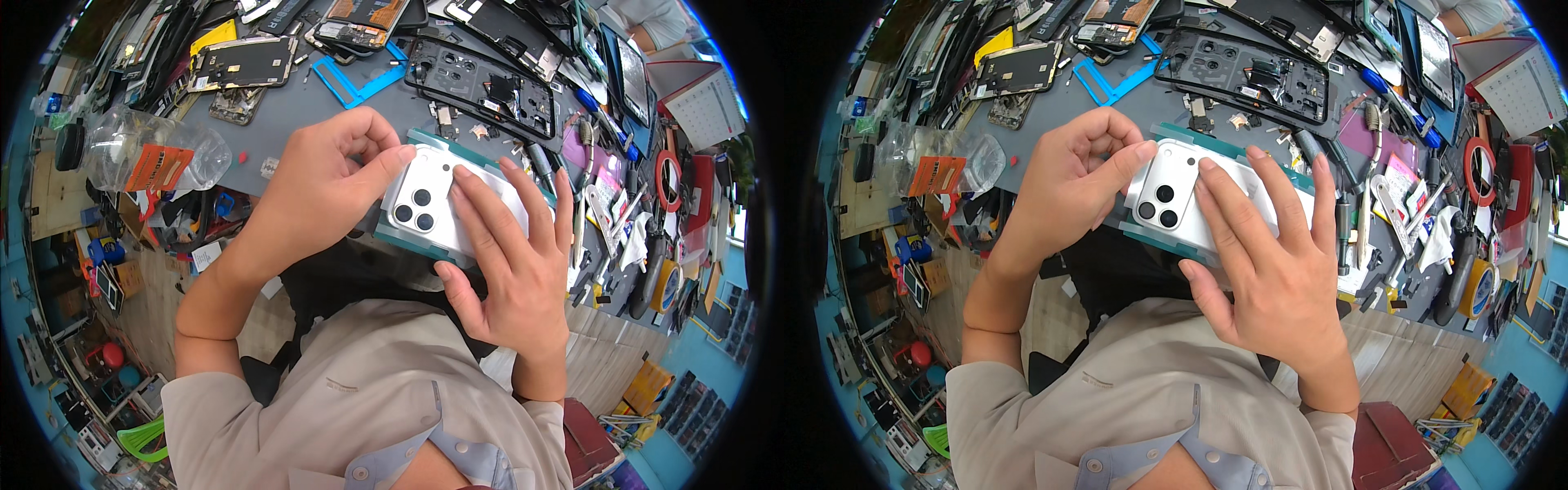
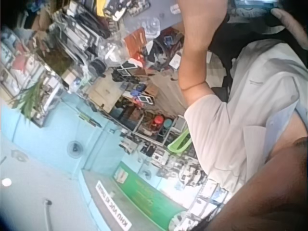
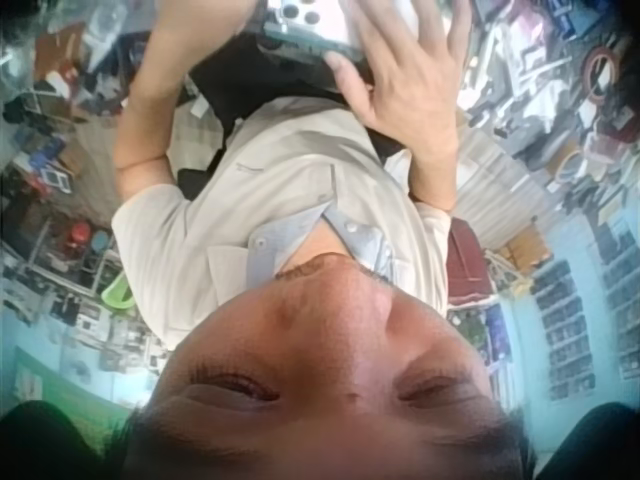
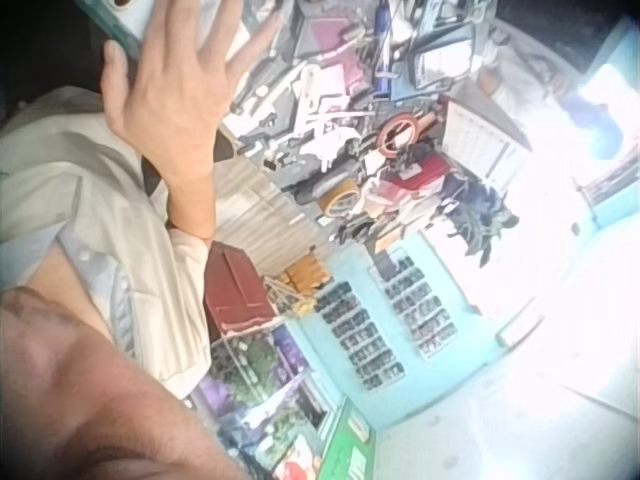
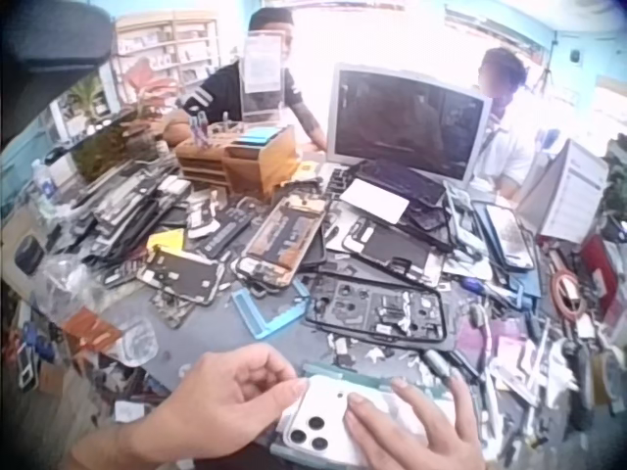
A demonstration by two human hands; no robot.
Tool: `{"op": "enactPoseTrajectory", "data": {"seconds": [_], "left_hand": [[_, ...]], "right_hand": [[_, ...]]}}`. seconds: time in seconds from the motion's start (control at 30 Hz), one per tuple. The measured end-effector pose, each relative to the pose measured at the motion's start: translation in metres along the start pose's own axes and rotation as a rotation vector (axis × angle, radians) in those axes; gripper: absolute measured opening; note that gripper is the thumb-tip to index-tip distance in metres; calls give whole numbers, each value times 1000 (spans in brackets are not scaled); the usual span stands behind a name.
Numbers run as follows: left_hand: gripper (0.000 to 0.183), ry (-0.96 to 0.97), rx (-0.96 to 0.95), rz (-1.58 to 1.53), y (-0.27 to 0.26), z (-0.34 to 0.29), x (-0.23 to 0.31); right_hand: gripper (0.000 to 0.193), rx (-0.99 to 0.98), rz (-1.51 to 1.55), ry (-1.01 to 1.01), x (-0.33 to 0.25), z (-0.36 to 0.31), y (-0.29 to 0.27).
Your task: The person peels a protective film from its backing and aligns it over the back of a white smartphone. They smooth the film onto the phone's surface, press around the camera module, and continue smoothing to remove air bubbles.
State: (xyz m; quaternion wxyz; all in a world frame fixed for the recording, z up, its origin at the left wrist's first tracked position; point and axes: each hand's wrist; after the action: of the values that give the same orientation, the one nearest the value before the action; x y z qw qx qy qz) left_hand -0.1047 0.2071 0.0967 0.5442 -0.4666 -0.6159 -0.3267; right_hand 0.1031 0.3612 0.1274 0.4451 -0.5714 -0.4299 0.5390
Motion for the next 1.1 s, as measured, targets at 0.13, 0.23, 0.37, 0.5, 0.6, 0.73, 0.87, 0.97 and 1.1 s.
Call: {"op": "enactPoseTrajectory", "data": {"seconds": [0.13, 0.23, 0.37, 0.5, 0.6, 0.73, 0.87, 0.97, 1.1], "left_hand": [[17, -22, -15, 9, 0, 5, 7], [17, -24, -10, 2, 0, 8, 8], [17, -51, -7, 9, 1, 10, 10], [15, -25, 5, 61, 0, 12, 7], [14, 11, 20, 52, 0, 12, 5], [14, 1, 25, -47, 1, 10, 6], [12, -12, -8, -106, -1, 7, 5], [11, -31, -40, -87, -4, 6, 8], [11, -18, -47, -82, -5, 5, 6]], "right_hand": [[64, -3, -12, 15, -1, 2, -1], [63, -27, -49, 26, 2, 2, -2], [64, -30, -71, 16, 6, 6, -3], [67, -63, -100, 6, 14, 12, -9], [67, -78, -99, -1, 19, 15, -15], [65, -94, -100, -16, 25, 22, -18], [64, -107, -130, -40, 31, 26, -22], [64, -143, -145, -51, 35, 31, -26], [63, -169, -153, -69, 39, 36, -30]]}}
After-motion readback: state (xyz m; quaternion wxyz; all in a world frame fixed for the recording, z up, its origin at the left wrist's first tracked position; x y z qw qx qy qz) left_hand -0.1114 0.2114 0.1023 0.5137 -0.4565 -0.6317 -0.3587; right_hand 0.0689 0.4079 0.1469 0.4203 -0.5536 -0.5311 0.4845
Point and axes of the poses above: each hand's wrist, its own z-axis towards the middle knuckle, its own y-axis out of the palm, x = y × z, and after that the axes turned 15 degrees about -x, right-handed
